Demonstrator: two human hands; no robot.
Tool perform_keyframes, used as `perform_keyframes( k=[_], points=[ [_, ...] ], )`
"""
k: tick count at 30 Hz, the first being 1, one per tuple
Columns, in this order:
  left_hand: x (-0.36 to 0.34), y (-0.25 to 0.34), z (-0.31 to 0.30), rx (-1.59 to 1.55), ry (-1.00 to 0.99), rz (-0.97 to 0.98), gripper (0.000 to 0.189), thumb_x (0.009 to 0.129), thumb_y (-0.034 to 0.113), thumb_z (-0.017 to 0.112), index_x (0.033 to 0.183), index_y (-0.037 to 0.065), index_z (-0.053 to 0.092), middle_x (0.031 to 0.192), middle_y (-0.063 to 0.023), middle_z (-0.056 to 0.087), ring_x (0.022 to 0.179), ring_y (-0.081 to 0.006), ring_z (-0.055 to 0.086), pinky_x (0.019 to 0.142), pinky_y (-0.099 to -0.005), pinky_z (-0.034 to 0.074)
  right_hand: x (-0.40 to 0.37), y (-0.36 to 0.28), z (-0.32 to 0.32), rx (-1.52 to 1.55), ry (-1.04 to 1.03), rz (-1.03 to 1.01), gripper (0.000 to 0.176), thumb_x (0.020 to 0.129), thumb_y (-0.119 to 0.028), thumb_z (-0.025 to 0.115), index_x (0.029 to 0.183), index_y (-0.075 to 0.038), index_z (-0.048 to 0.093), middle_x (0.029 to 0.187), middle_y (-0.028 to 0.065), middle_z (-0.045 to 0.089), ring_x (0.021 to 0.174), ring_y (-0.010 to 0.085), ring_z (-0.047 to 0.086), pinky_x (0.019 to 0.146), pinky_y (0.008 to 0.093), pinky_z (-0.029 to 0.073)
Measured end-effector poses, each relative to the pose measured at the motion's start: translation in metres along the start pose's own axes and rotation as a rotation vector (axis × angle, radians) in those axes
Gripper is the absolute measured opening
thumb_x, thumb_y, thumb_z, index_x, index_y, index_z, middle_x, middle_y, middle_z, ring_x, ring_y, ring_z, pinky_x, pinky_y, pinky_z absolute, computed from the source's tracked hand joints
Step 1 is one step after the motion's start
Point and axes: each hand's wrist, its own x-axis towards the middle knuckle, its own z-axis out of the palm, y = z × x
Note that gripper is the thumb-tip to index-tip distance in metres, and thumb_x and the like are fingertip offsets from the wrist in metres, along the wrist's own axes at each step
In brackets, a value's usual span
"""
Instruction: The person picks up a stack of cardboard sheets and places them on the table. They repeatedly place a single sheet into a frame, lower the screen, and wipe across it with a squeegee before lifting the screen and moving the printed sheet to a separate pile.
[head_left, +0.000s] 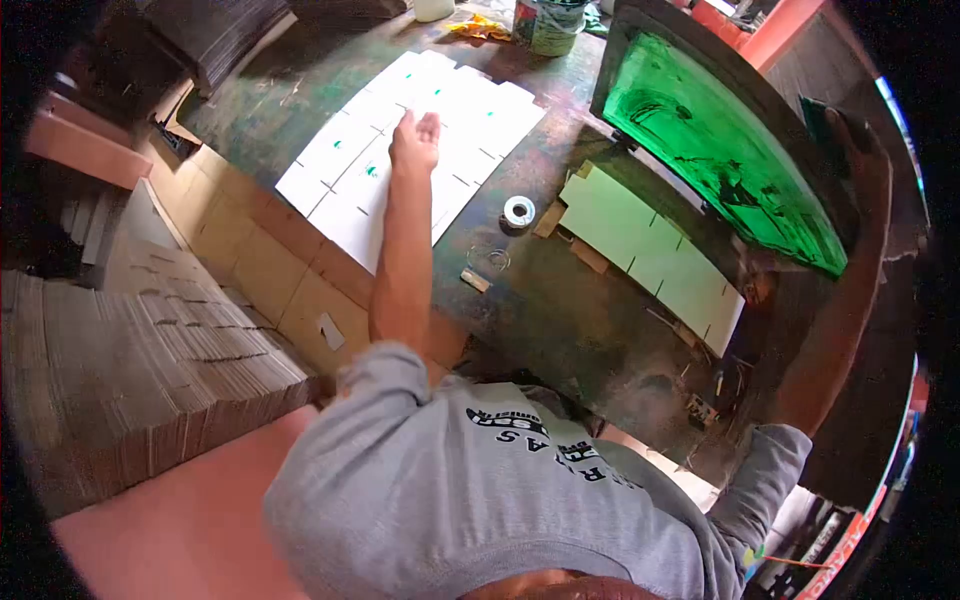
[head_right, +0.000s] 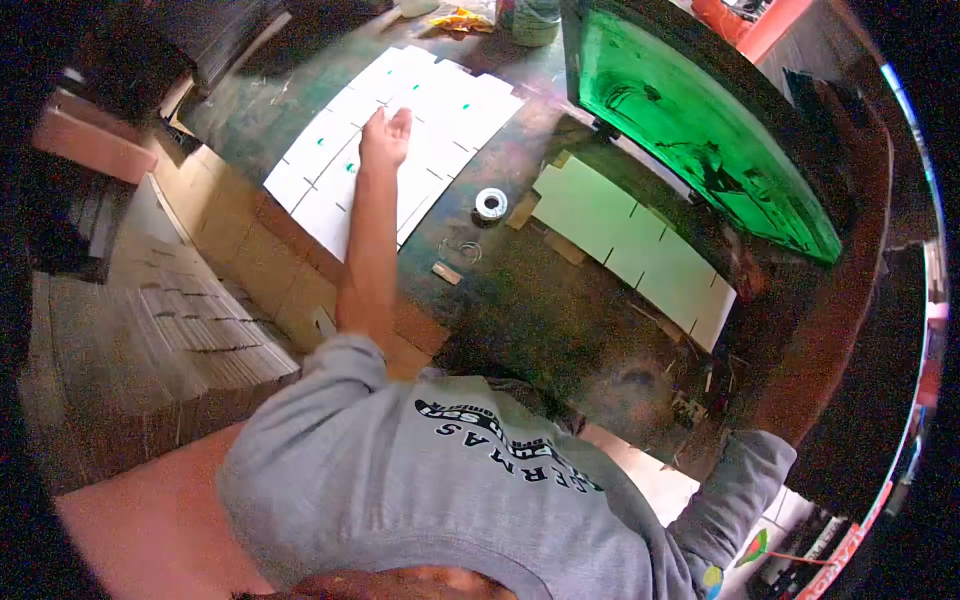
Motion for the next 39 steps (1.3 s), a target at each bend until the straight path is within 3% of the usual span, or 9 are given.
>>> perform_keyframes(
  k=[4, 6, 13, 16, 20, 24, 31, 34, 39],
  points=[
    [-0.109, -0.039, 0.01, 0.182, -0.152, -0.098, 0.034, 0.096, 0.019, 0.058, 0.119, -0.005, 0.053, 0.109, -0.0176, 0.058, 0.099, -0.0258, 0.061, 0.092, -0.0379, 0.054, 0.014, -0.038, -0.025, 0.269, 0.017, 0.368, 0.029, 0.094, -0.026, 0.066, 0.12, -0.015, 0.069, 0.114, 0.0095, 0.069, 0.107, 0.021, 0.064, 0.088, 0.0278, 0.048],
    [-0.14, -0.053, 0.017, 0.285, -0.286, -0.173, 0.043, 0.1, 0.028, 0.052, 0.125, -0.006, 0.049, 0.117, -0.0211, 0.055, 0.106, -0.0282, 0.059, 0.095, -0.0403, 0.053, 0.017, -0.049, -0.048, 0.221, 0.119, 0.027, 0.03, 0.089, -0.024, 0.072, 0.118, -0.014, 0.07, 0.105, 0.0068, 0.071, 0.098, 0.0182, 0.066, 0.083, 0.0284, 0.05],
    [-0.198, -0.021, 0.071, 0.353, -0.682, -0.383, 0.087, 0.096, 0.063, 0.04, 0.146, -0.007, 0.026, 0.143, -0.0337, 0.035, 0.133, -0.0443, 0.04, 0.108, -0.0548, 0.041, -0.006, -0.177, -0.107, 0.705, 0.216, 0.837, 0.03, 0.086, -0.026, 0.077, 0.112, -0.011, 0.071, 0.094, 0.0049, 0.071, 0.087, 0.015, 0.066, 0.079, 0.0288, 0.051],
    [-0.226, -0.013, 0.086, 0.53, -0.38, -0.326, 0.093, 0.095, 0.067, 0.039, 0.143, -0.011, 0.027, 0.138, -0.0335, 0.041, 0.124, -0.0425, 0.05, 0.105, -0.0516, 0.044, -0.042, -0.242, -0.113, 0.852, 0.127, 0.968, 0.031, 0.084, -0.027, 0.079, 0.109, -0.01, 0.071, 0.09, 0.0041, 0.07, 0.083, 0.0136, 0.066, 0.077, 0.0289, 0.052],
    [-0.225, -0.003, 0.048, 1.028, -0.465, -0.38, 0.087, 0.096, 0.068, 0.038, 0.141, -0.007, 0.042, 0.126, -0.021, 0.059, 0.112, -0.0224, 0.06, 0.096, -0.0338, 0.048, -0.071, -0.309, -0.111, 0.801, 0.098, 0.925, 0.035, 0.074, -0.031, 0.087, 0.086, -0.004, 0.068, 0.077, 0.0047, 0.066, 0.068, 0.0147, 0.062, 0.064, 0.0287, 0.051],
    [-0.213, -0.038, -0.014, 1.283, -0.492, 0.029, 0.08, 0.097, 0.064, 0.043, 0.132, -0.008, 0.051, 0.117, -0.014, 0.064, 0.114, -0.0254, 0.056, 0.102, -0.036, 0.039, -0.058, -0.327, -0.091, 0.875, 0.1, 0.893, 0.04, 0.074, -0.041, 0.084, 0.088, -0.006, 0.069, 0.081, 0.0065, 0.068, 0.072, 0.021, 0.069, 0.065, 0.0339, 0.054],
    [-0.211, -0.072, -0.024, 1.888, -0.175, 0.193, 0.064, 0.096, 0.06, 0.044, 0.1, -0.002, 0.062, 0.096, -0.0231, 0.066, 0.095, -0.0376, 0.063, 0.083, -0.0461, 0.047, -0.003, -0.335, -0.002, 0.809, -0.119, 0.658, 0.053, 0.077, -0.06, 0.073, 0.092, -0.009, 0.071, 0.08, 0.0083, 0.068, 0.075, 0.0289, 0.068, 0.067, 0.0397, 0.053],
    [-0.21, -0.087, -0.038, 1.851, -0.117, 0.528, 0.058, 0.096, 0.057, 0.048, 0.089, 0.001, 0.062, 0.088, -0.0218, 0.065, 0.087, -0.0417, 0.062, 0.076, -0.05, 0.047, 0.027, -0.345, 0.039, 0.697, -0.208, 0.524, 0.058, 0.078, -0.068, 0.065, 0.097, -0.013, 0.072, 0.086, 0.0102, 0.07, 0.083, 0.0323, 0.069, 0.071, 0.0433, 0.054],
    [-0.211, -0.087, -0.036, 1.774, -0.102, 0.518, 0.053, 0.096, 0.054, 0.051, 0.084, 0.003, 0.063, 0.087, -0.0174, 0.066, 0.082, -0.0396, 0.063, 0.071, -0.0504, 0.047, 0.049, -0.334, 0.081, 0.669, -0.349, 0.508, 0.061, 0.078, -0.069, 0.063, 0.103, -0.015, 0.072, 0.099, 0.0124, 0.071, 0.093, 0.0337, 0.068, 0.076, 0.0444, 0.054]
  ],
)
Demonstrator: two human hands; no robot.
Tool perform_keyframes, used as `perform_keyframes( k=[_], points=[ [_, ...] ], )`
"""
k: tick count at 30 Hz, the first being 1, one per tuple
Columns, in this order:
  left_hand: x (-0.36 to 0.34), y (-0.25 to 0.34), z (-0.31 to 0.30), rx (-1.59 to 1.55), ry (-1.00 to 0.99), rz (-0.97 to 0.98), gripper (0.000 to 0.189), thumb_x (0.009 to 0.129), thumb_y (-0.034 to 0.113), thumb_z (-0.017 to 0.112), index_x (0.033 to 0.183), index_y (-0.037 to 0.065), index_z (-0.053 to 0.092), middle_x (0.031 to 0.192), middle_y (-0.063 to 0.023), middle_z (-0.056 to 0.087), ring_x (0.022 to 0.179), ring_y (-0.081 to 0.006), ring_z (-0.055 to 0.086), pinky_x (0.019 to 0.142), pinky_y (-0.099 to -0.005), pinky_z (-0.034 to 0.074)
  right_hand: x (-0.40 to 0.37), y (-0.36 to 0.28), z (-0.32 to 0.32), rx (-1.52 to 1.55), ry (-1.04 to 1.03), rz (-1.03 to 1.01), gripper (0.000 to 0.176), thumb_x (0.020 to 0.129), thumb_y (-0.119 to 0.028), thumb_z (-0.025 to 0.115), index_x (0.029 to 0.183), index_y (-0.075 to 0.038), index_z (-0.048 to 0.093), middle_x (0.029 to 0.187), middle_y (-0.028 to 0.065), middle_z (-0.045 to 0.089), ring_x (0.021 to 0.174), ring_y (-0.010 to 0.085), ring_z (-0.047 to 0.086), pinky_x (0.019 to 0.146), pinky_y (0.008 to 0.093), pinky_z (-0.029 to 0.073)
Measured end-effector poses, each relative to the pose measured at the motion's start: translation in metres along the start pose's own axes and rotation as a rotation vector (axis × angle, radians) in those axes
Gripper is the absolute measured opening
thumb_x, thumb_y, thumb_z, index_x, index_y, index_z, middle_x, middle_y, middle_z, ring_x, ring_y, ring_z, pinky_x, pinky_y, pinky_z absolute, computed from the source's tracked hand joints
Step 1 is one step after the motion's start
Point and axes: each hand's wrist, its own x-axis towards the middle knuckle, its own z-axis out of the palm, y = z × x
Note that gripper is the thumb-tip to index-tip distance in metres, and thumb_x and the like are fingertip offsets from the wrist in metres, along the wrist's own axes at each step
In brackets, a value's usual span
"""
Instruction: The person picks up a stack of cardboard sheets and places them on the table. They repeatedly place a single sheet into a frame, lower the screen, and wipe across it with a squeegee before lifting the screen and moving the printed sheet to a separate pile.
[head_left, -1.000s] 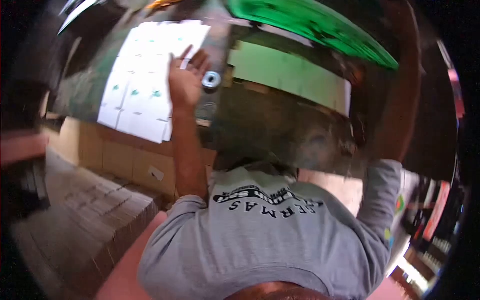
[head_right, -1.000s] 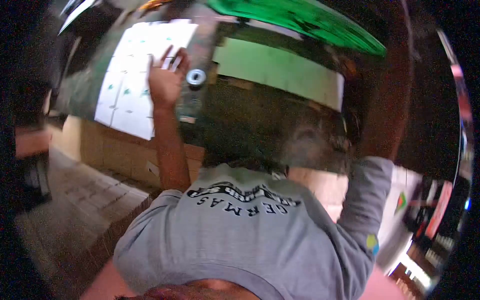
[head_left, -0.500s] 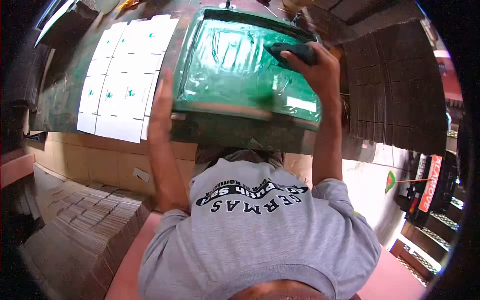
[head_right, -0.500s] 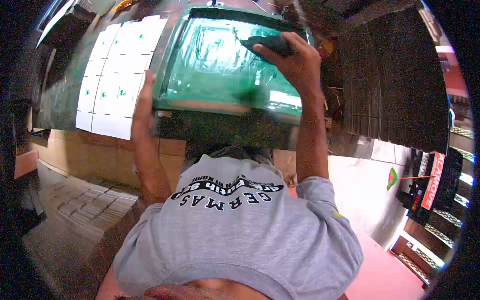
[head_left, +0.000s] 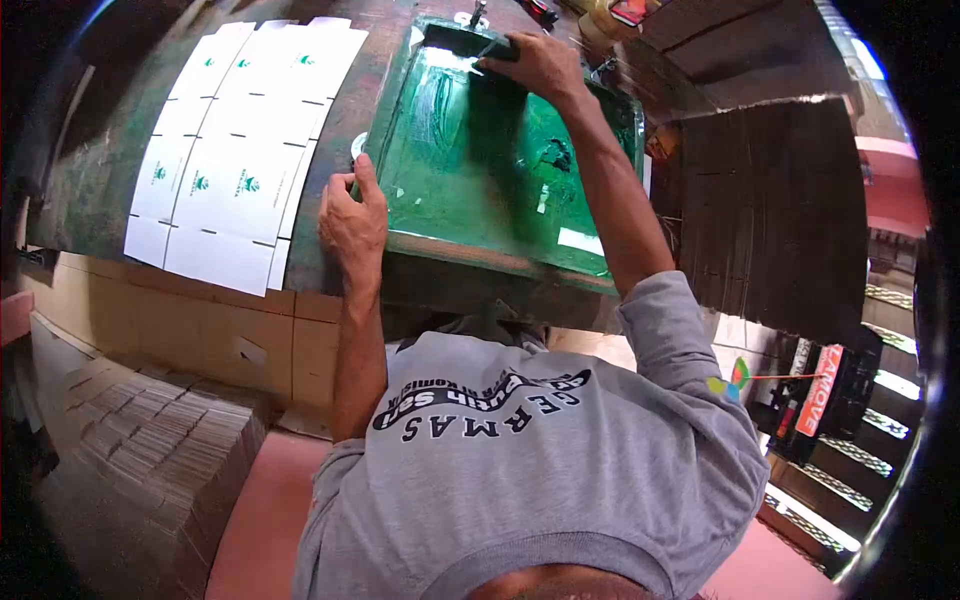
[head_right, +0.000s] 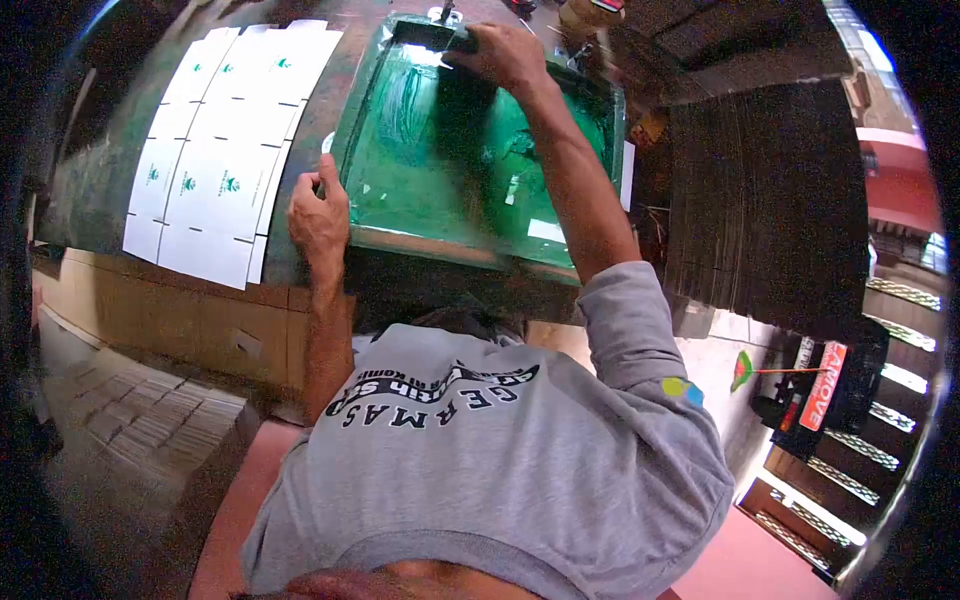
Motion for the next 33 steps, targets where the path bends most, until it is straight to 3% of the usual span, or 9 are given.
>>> perform_keyframes(
  k=[10, 12, 14, 15, 18, 23, 28, 29, 33],
  points=[
    [0.002, -0.002, 0.001, -0.034, 0.018, -0.008, 0.048, 0.096, 0.051, 0.053, 0.084, 0.006, 0.063, 0.086, -0.0144, 0.066, 0.08, -0.0385, 0.064, 0.067, -0.0495, 0.048, -0.083, -0.037, -0.02, 0.065, 0.079, 0.004, 0.048, 0.075, -0.054, 0.077, 0.088, -0.008, 0.068, 0.08, 0.0102, 0.065, 0.072, 0.0336, 0.066, 0.063, 0.0423, 0.052],
    [0.002, -0.005, 0.004, -0.047, 0.034, 0.006, 0.047, 0.096, 0.051, 0.053, 0.086, 0.007, 0.064, 0.087, -0.0145, 0.066, 0.081, -0.0388, 0.064, 0.067, -0.0497, 0.048, -0.079, -0.047, -0.029, 0.039, 0.065, 0.013, 0.046, 0.074, -0.052, 0.08, 0.087, -0.008, 0.07, 0.08, 0.0092, 0.068, 0.071, 0.0275, 0.068, 0.063, 0.0373, 0.053],
    [0.0, -0.008, 0.005, -0.058, 0.049, 0.032, 0.047, 0.096, 0.051, 0.053, 0.088, 0.007, 0.065, 0.087, -0.0145, 0.066, 0.081, -0.0391, 0.064, 0.068, -0.0499, 0.049, -0.057, -0.039, -0.034, 0.277, -0.209, 0.268, 0.048, 0.075, -0.052, 0.079, 0.091, -0.008, 0.073, 0.081, 0.0085, 0.071, 0.072, 0.0201, 0.07, 0.066, 0.0332, 0.054],
    [0.001, -0.01, 0.006, -0.062, 0.048, 0.04, 0.047, 0.096, 0.051, 0.053, 0.09, 0.007, 0.066, 0.088, -0.0146, 0.066, 0.081, -0.0394, 0.064, 0.068, -0.0497, 0.049, -0.041, -0.03, -0.028, 0.401, -0.176, 0.314, 0.05, 0.073, -0.061, 0.076, 0.098, -0.017, 0.076, 0.085, 0.0089, 0.074, 0.079, 0.0252, 0.072, 0.073, 0.0389, 0.055],
    [0.001, -0.006, -0.001, -0.069, 0.031, 0.022, 0.047, 0.095, 0.051, 0.053, 0.094, 0.006, 0.069, 0.091, -0.0158, 0.068, 0.083, -0.04, 0.065, 0.07, -0.0492, 0.05, 0.012, -0.006, -0.006, 0.062, -0.104, 0.223, 0.058, 0.073, -0.068, 0.07, 0.1, -0.017, 0.075, 0.089, 0.0138, 0.073, 0.082, 0.0318, 0.071, 0.073, 0.0422, 0.055],
    [0.004, -0.01, 0.002, -0.138, -0.006, 0.031, 0.047, 0.095, 0.049, 0.054, 0.101, 0.005, 0.07, 0.097, -0.0199, 0.069, 0.089, -0.0412, 0.066, 0.075, -0.0488, 0.051, 0.048, -0.038, 0.008, -0.013, -0.082, -0.035, 0.061, 0.074, -0.069, 0.069, 0.099, -0.013, 0.074, 0.089, 0.0148, 0.071, 0.084, 0.0337, 0.07, 0.073, 0.0439, 0.054],
    [0.005, -0.012, -0.002, -0.167, -0.09, 0.05, 0.051, 0.095, 0.049, 0.054, 0.114, 0.003, 0.066, 0.106, -0.022, 0.069, 0.097, -0.0416, 0.066, 0.082, -0.048, 0.052, 0.004, -0.068, 0.006, 0.099, 0.053, -0.326, 0.051, 0.075, -0.058, 0.076, 0.086, -0.008, 0.07, 0.081, 0.01, 0.066, 0.074, 0.0308, 0.067, 0.064, 0.0396, 0.054],
    [0.005, -0.01, -0.004, -0.18, -0.114, 0.059, 0.055, 0.096, 0.049, 0.054, 0.121, 0.001, 0.062, 0.11, -0.023, 0.068, 0.101, -0.0415, 0.065, 0.085, -0.0478, 0.051, -0.007, -0.072, 0.008, 0.133, 0.195, -0.422, 0.047, 0.073, -0.052, 0.08, 0.084, -0.008, 0.068, 0.078, 0.008, 0.064, 0.071, 0.0285, 0.066, 0.061, 0.037, 0.053],
    [0.005, -0.016, 0.002, -0.237, -0.069, 0.157, 0.066, 0.096, 0.048, 0.053, 0.137, -0.003, 0.047, 0.123, -0.0265, 0.062, 0.11, -0.0412, 0.063, 0.093, -0.0477, 0.049, -0.04, -0.085, -0.017, 0.095, 0.021, -0.443, 0.044, 0.073, -0.049, 0.081, 0.086, -0.008, 0.069, 0.081, 0.0069, 0.065, 0.07, 0.0268, 0.067, 0.061, 0.0358, 0.054]
  ],
)
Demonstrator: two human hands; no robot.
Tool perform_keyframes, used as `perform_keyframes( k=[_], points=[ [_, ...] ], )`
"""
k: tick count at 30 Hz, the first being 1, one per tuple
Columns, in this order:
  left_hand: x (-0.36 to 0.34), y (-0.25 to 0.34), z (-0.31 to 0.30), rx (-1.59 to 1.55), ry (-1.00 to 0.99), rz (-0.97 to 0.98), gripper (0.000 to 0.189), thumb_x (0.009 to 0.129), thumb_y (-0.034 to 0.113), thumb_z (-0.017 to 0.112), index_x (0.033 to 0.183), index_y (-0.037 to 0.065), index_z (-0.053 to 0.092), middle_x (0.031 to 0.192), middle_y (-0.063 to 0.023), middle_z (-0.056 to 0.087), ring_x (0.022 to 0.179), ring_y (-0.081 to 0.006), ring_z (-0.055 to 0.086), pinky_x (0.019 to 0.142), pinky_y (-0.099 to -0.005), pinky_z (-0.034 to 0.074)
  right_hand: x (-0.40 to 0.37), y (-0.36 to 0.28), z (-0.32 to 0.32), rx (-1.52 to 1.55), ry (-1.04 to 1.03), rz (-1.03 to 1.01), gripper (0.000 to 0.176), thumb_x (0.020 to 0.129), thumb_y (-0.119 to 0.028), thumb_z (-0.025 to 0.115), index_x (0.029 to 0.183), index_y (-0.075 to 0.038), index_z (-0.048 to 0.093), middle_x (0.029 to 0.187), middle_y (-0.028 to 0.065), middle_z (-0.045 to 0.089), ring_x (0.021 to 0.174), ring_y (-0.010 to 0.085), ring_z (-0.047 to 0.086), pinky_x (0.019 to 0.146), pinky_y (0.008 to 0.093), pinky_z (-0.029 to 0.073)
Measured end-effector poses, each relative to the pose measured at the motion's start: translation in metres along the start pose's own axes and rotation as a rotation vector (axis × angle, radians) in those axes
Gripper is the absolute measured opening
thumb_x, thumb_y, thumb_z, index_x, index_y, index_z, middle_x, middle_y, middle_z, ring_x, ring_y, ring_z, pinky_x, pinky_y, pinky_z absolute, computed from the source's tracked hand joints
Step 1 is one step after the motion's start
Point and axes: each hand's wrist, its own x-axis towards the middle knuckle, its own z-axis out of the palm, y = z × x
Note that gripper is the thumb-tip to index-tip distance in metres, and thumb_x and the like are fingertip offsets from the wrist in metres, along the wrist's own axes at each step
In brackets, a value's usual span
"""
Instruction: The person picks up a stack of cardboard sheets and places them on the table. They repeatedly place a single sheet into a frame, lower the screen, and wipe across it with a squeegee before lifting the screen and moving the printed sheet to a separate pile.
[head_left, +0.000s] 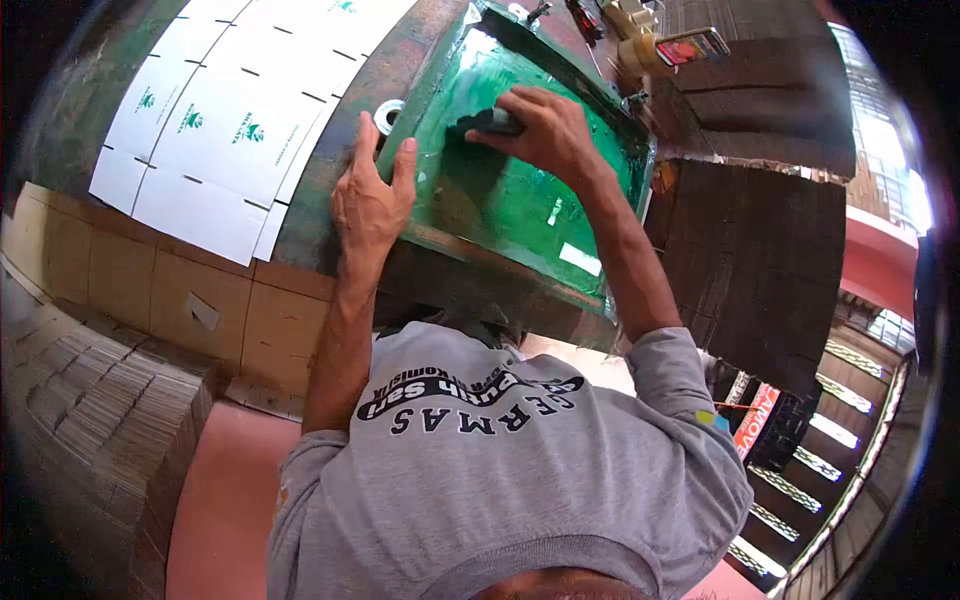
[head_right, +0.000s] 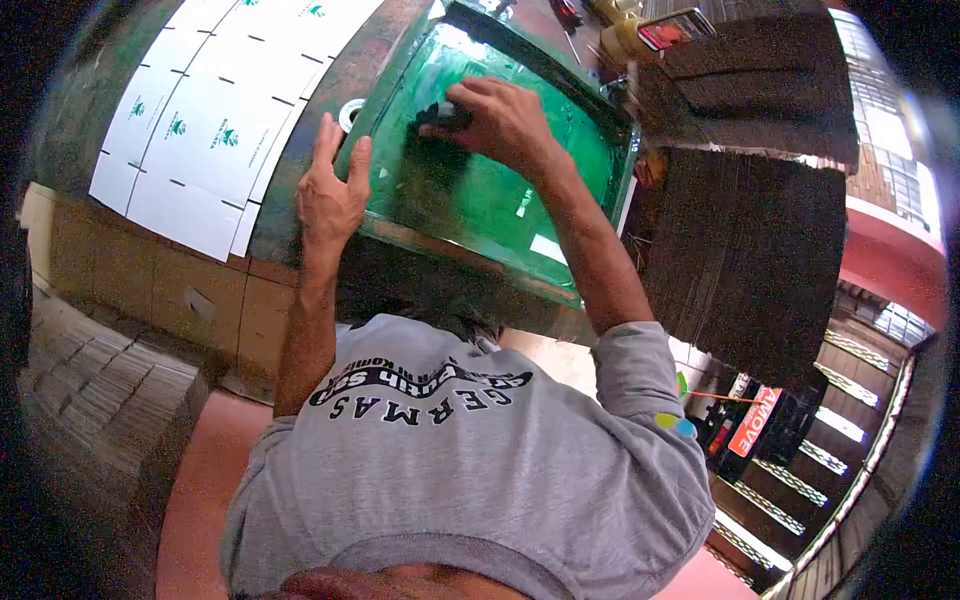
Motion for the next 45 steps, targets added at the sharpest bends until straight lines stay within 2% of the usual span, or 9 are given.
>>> perform_keyframes(
  k=[3, 5, 10, 14, 20, 25, 31, 41, 45],
  points=[
    [0.0, 0.0, -0.002, 0.036, -0.043, -0.006, 0.065, 0.096, 0.046, 0.055, 0.137, -0.003, 0.046, 0.124, -0.0274, 0.06, 0.109, -0.0422, 0.062, 0.094, -0.0475, 0.049, -0.003, 0.015, -0.016, 0.116, -0.101, 0.013, 0.042, 0.075, -0.046, 0.081, 0.088, -0.007, 0.07, 0.081, 0.0064, 0.068, 0.072, 0.0249, 0.068, 0.062, 0.0343, 0.054],
    [0.001, -0.003, 0.002, 0.054, 0.046, 0.031, 0.061, 0.095, 0.045, 0.056, 0.134, -0.003, 0.05, 0.119, -0.026, 0.062, 0.106, -0.0424, 0.063, 0.091, -0.0474, 0.05, 0.001, 0.045, -0.015, 0.49, -0.301, 0.492, 0.044, 0.074, -0.044, 0.083, 0.09, -0.005, 0.071, 0.079, 0.007, 0.069, 0.074, 0.0248, 0.069, 0.064, 0.035, 0.055],
    [-0.001, 0.0, 0.0, 0.062, 0.059, 0.0, 0.045, 0.095, 0.039, 0.058, 0.119, 0.001, 0.06, 0.104, -0.0215, 0.064, 0.092, -0.0409, 0.065, 0.079, -0.047, 0.052, 0.015, 0.09, 0.018, -0.112, -0.001, 0.274, 0.047, 0.076, -0.056, 0.076, 0.089, -0.01, 0.068, 0.084, 0.0097, 0.07, 0.078, 0.0276, 0.069, 0.065, 0.0387, 0.054],
    [0.001, 0.005, -0.003, 0.043, 0.018, -0.068, 0.039, 0.096, 0.036, 0.057, 0.11, 0.0, 0.064, 0.104, -0.0216, 0.065, 0.095, -0.0375, 0.064, 0.082, -0.0452, 0.05, -0.007, 0.036, 0.032, -0.256, 0.25, 0.135, 0.042, 0.079, -0.049, 0.073, 0.079, -0.011, 0.055, 0.075, 0.0066, 0.056, 0.068, 0.0255, 0.06, 0.056, 0.0387, 0.05],
    [0.0, 0.003, 0.001, 0.071, 0.068, -0.013, 0.029, 0.094, 0.031, 0.059, 0.101, 0.004, 0.065, 0.092, -0.0173, 0.066, 0.084, -0.0387, 0.065, 0.071, -0.0467, 0.051, -0.058, -0.039, 0.016, -0.137, 0.219, 0.172, 0.045, 0.074, -0.048, 0.079, 0.072, -0.01, 0.056, 0.069, 0.0073, 0.053, 0.065, 0.0255, 0.059, 0.055, 0.0363, 0.047],
    [0.0, 0.002, 0.0, 0.09, 0.063, 0.008, 0.028, 0.094, 0.03, 0.059, 0.1, 0.004, 0.065, 0.092, -0.0179, 0.066, 0.084, -0.0388, 0.064, 0.071, -0.0472, 0.051, -0.007, 0.03, -0.021, 0.197, 0.018, 0.35, 0.049, 0.074, -0.053, 0.079, 0.074, -0.006, 0.063, 0.069, 0.0094, 0.061, 0.062, 0.0301, 0.061, 0.06, 0.0398, 0.05],
    [-0.001, 0.0, 0.002, 0.052, 0.075, -0.006, 0.027, 0.094, 0.029, 0.06, 0.099, 0.003, 0.065, 0.092, -0.018, 0.066, 0.085, -0.0383, 0.065, 0.072, -0.0463, 0.051, 0.025, 0.088, 0.018, -0.016, -0.021, 0.354, 0.051, 0.075, -0.062, 0.073, 0.082, -0.011, 0.07, 0.08, 0.0104, 0.068, 0.071, 0.0313, 0.068, 0.064, 0.0423, 0.053],
    [0.0, 0.002, 0.001, 0.041, 0.067, -0.005, 0.024, 0.093, 0.027, 0.061, 0.098, 0.004, 0.065, 0.092, -0.0172, 0.068, 0.086, -0.0373, 0.065, 0.074, -0.0452, 0.05, -0.045, 0.0, -0.001, 0.018, 0.13, 0.198, 0.051, 0.072, -0.054, 0.08, 0.08, -0.005, 0.066, 0.079, 0.0098, 0.065, 0.068, 0.0295, 0.064, 0.06, 0.0396, 0.052],
    [-0.002, 0.003, 0.001, 0.052, 0.069, -0.018, 0.025, 0.093, 0.027, 0.06, 0.098, 0.003, 0.065, 0.093, -0.0177, 0.069, 0.086, -0.0384, 0.065, 0.074, -0.0461, 0.05, -0.061, 0.03, -0.034, 0.021, -0.162, 0.298, 0.046, 0.078, -0.049, 0.078, 0.097, -0.007, 0.074, 0.087, 0.0091, 0.072, 0.077, 0.0234, 0.071, 0.07, 0.0339, 0.058]
  ],
)
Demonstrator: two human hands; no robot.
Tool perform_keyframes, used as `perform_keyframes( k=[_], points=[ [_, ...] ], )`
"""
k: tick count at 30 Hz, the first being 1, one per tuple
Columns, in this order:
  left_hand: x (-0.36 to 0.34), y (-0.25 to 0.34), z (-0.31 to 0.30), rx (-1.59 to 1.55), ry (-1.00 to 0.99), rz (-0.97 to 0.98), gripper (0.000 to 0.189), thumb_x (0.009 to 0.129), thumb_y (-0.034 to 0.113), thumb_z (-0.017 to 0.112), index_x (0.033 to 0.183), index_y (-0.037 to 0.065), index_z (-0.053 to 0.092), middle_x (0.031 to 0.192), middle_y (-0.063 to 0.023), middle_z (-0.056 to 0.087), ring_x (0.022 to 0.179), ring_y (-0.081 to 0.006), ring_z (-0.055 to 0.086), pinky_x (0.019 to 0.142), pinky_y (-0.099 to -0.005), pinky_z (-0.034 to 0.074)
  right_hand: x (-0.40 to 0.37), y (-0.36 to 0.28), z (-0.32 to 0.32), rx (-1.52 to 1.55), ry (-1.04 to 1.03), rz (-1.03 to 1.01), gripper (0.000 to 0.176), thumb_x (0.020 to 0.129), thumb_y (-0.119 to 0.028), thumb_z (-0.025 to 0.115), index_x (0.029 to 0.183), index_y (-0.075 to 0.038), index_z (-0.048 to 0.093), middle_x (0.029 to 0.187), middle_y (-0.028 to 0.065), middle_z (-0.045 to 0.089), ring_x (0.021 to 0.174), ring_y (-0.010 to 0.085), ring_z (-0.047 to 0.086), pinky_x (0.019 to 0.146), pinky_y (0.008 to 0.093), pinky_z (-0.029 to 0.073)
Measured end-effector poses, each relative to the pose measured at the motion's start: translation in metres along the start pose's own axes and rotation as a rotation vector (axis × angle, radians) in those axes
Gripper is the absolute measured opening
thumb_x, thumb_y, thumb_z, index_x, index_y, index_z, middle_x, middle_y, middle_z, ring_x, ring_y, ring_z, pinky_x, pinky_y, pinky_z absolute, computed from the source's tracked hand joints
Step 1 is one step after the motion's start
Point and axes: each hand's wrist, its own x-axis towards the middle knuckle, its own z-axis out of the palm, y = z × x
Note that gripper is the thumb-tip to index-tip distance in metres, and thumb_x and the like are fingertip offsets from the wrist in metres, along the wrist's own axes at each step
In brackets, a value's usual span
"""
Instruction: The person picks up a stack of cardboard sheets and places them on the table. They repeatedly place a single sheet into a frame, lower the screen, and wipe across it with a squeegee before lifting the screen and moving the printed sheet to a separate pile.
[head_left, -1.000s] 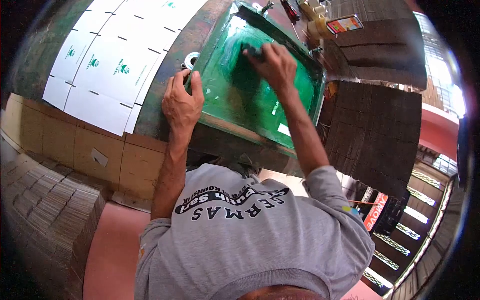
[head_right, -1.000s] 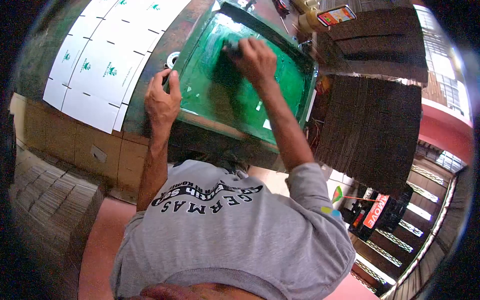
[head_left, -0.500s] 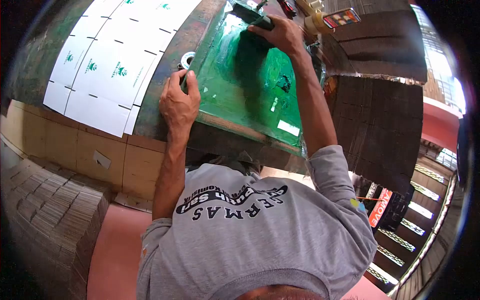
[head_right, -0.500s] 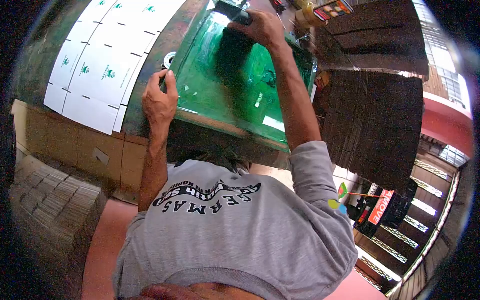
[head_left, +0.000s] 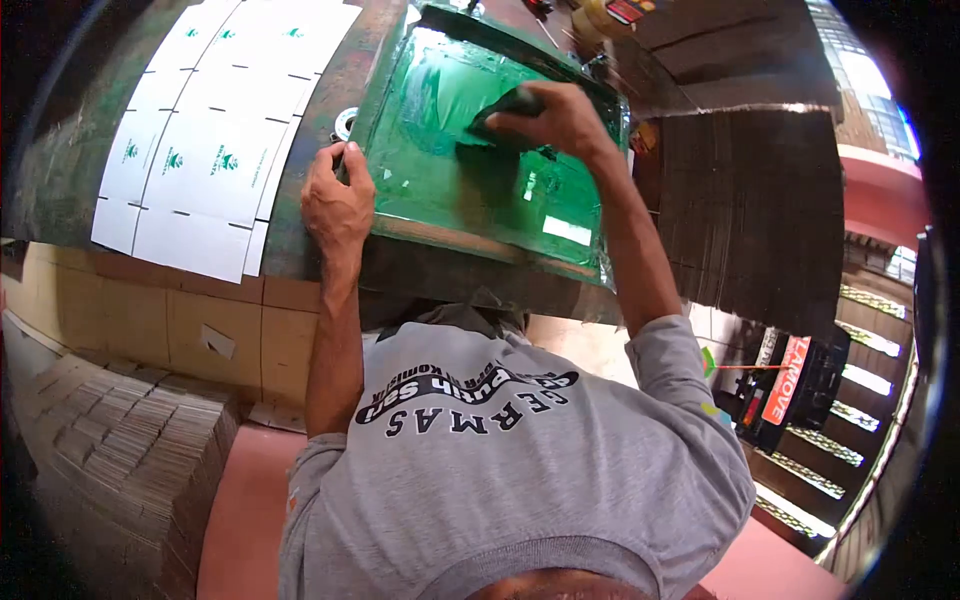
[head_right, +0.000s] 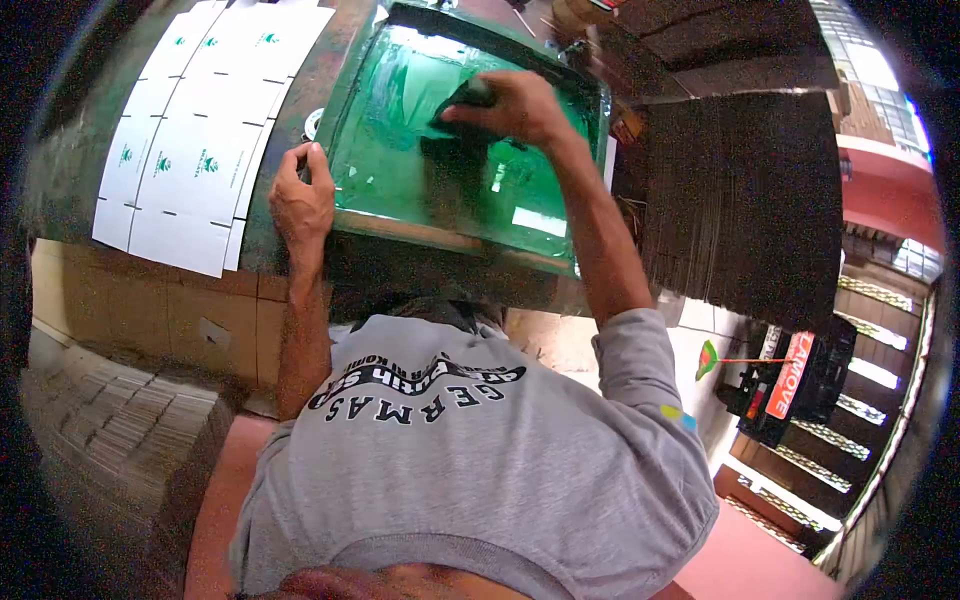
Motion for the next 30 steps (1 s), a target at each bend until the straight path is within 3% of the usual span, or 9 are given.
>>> perform_keyframes(
  k=[2, 4, 10, 12, 13, 17, 23, 28, 30],
  points=[
    [0.0, -0.002, 0.002, -0.006, 0.007, 0.008, 0.026, 0.093, 0.028, 0.06, 0.098, 0.003, 0.066, 0.093, -0.018, 0.069, 0.086, -0.0387, 0.065, 0.075, -0.0462, 0.05, -0.008, 0.028, -0.013, 0.625, -0.015, 0.342, 0.043, 0.079, -0.043, 0.081, 0.098, -0.005, 0.074, 0.084, 0.0073, 0.072, 0.075, 0.0162, 0.07, 0.068, 0.0317, 0.057],
    [0.0, -0.003, 0.001, -0.008, 0.003, 0.016, 0.027, 0.093, 0.029, 0.059, 0.098, 0.004, 0.066, 0.093, -0.0184, 0.069, 0.087, -0.039, 0.065, 0.075, -0.0463, 0.05, -0.021, 0.059, -0.024, 0.758, 0.109, 0.374, 0.041, 0.077, -0.037, 0.084, 0.099, -0.003, 0.073, 0.084, 0.0064, 0.072, 0.074, 0.0108, 0.067, 0.066, 0.0292, 0.057],
    [0.0, -0.006, 0.005, 0.018, 0.004, -0.022, 0.032, 0.095, 0.034, 0.057, 0.099, 0.005, 0.068, 0.094, -0.018, 0.071, 0.091, -0.0381, 0.067, 0.079, -0.0452, 0.051, -0.052, 0.136, -0.019, 0.2, 0.073, 0.421, 0.055, 0.075, -0.061, 0.075, 0.101, -0.012, 0.073, 0.089, 0.0096, 0.072, 0.081, 0.0273, 0.07, 0.075, 0.0392, 0.053],
    [-0.001, -0.003, 0.003, 0.076, -0.003, -0.023, 0.033, 0.095, 0.034, 0.056, 0.099, 0.005, 0.069, 0.096, -0.0182, 0.071, 0.093, -0.0379, 0.067, 0.08, -0.0448, 0.052, -0.052, 0.136, -0.02, 0.008, 0.063, 0.253, 0.054, 0.074, -0.061, 0.076, 0.099, -0.013, 0.073, 0.087, 0.0107, 0.071, 0.08, 0.03, 0.069, 0.073, 0.0402, 0.054],
    [-0.001, -0.004, 0.003, 0.089, 0.002, -0.024, 0.033, 0.095, 0.034, 0.056, 0.1, 0.004, 0.069, 0.096, -0.0184, 0.071, 0.093, -0.0379, 0.068, 0.081, -0.0446, 0.052, -0.056, 0.153, 0.0, -0.138, 0.22, 0.094, 0.053, 0.075, -0.059, 0.075, 0.096, -0.011, 0.071, 0.087, 0.0097, 0.069, 0.082, 0.0307, 0.069, 0.073, 0.0413, 0.055],
    [0.0, -0.005, 0.004, 0.078, 0.018, 0.002, 0.033, 0.095, 0.034, 0.056, 0.1, 0.003, 0.069, 0.096, -0.0186, 0.071, 0.093, -0.0378, 0.068, 0.081, -0.0441, 0.052, -0.075, 0.133, 0.025, -0.201, 0.442, -0.003, 0.047, 0.076, -0.053, 0.077, 0.085, -0.008, 0.064, 0.081, 0.008, 0.063, 0.074, 0.0286, 0.066, 0.061, 0.0392, 0.054],
    [-0.001, -0.004, 0.003, 0.075, -0.003, -0.026, 0.034, 0.095, 0.033, 0.057, 0.101, 0.001, 0.068, 0.094, -0.0193, 0.071, 0.09, -0.0367, 0.069, 0.079, -0.0433, 0.052, -0.14, 0.057, 0.024, -0.221, 0.344, 0.111, 0.044, 0.08, -0.052, 0.074, 0.087, -0.01, 0.064, 0.081, 0.0057, 0.063, 0.072, 0.0235, 0.066, 0.062, 0.038, 0.056],
    [-0.002, -0.002, 0.003, 0.103, 0.008, -0.009, 0.035, 0.095, 0.033, 0.057, 0.101, 0.0, 0.068, 0.093, -0.0199, 0.071, 0.088, -0.0362, 0.069, 0.077, -0.0429, 0.052, -0.125, 0.092, -0.007, 0.004, 0.077, 0.144, 0.046, 0.078, -0.054, 0.076, 0.086, -0.009, 0.068, 0.085, 0.0095, 0.069, 0.076, 0.0279, 0.069, 0.066, 0.0403, 0.056],
    [-0.001, -0.001, 0.002, 0.067, -0.016, -0.033, 0.035, 0.095, 0.033, 0.057, 0.101, 0.0, 0.068, 0.093, -0.0201, 0.071, 0.088, -0.0363, 0.069, 0.077, -0.0428, 0.053, -0.1, 0.116, -0.007, 0.078, 0.173, 0.146, 0.05, 0.078, -0.057, 0.075, 0.082, -0.008, 0.066, 0.077, 0.0105, 0.064, 0.072, 0.0303, 0.065, 0.065, 0.0423, 0.049]
  ],
)
